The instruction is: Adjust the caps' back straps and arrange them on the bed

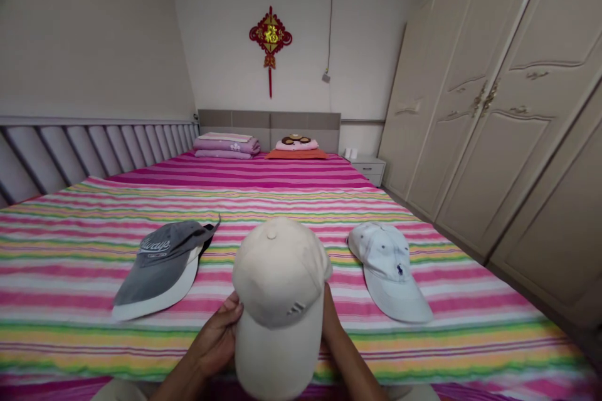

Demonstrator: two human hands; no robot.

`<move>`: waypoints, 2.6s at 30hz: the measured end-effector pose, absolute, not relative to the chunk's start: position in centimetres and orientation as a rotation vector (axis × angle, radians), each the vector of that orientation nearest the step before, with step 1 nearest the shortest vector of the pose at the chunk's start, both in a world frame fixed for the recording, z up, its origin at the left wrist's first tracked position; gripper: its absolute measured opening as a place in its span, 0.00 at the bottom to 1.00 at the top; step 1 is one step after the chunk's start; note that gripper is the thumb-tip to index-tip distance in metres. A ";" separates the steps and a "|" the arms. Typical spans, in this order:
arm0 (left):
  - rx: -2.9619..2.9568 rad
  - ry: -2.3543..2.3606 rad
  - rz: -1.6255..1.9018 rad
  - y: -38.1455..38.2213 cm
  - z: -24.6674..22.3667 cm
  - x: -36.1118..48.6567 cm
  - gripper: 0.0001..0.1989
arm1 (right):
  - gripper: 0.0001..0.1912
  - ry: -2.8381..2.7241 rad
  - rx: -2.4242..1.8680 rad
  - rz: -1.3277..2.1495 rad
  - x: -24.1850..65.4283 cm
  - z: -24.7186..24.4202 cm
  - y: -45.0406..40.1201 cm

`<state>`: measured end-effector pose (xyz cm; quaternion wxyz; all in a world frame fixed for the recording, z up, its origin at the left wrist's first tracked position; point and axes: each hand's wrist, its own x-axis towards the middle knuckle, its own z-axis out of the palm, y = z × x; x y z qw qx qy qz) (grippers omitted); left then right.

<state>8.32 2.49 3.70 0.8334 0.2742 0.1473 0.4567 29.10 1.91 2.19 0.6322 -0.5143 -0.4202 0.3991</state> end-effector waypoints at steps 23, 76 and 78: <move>0.643 0.878 0.905 12.3 1.4 21.6 0.21 | 0.18 -0.633 -1.326 0.995 37.4 -0.6 2.4; 1.296 1.259 0.659 12.9 1.2 21.7 0.24 | 0.15 -1.271 -2.150 0.353 37.9 0.4 1.1; 1.352 1.282 0.655 13.0 1.2 21.8 0.23 | 0.14 -1.288 -2.198 0.338 37.7 0.4 1.1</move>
